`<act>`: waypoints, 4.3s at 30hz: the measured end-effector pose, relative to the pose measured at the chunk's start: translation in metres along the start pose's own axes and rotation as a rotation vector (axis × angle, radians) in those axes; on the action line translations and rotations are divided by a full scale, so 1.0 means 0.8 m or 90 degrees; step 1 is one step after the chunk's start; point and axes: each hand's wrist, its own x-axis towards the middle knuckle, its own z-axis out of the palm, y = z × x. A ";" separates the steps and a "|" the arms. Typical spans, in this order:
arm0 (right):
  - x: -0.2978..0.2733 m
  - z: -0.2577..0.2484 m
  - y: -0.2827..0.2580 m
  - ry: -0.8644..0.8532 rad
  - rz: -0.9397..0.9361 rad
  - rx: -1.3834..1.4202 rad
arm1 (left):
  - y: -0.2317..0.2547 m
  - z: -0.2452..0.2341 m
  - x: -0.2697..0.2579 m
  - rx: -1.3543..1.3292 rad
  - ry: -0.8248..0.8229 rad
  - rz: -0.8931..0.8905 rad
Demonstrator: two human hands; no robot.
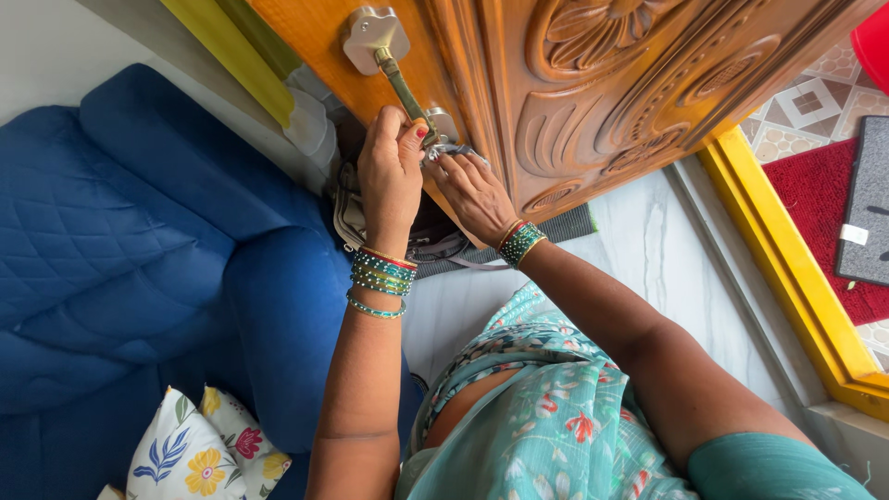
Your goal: The person wipes a wooden door and its metal handle with a cloth. They move from the door frame to the handle and then to the carved panels, rubbing the surfaces repeatedly.
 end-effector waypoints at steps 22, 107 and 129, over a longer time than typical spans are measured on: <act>0.027 -0.013 -0.019 0.050 -0.001 0.001 | -0.004 0.003 -0.002 0.032 0.014 0.022; 0.035 -0.024 -0.013 0.332 0.526 0.858 | 0.002 0.010 -0.005 -0.007 0.029 -0.024; 0.063 -0.070 -0.008 0.176 0.348 0.344 | -0.004 0.011 -0.007 -0.005 0.028 -0.004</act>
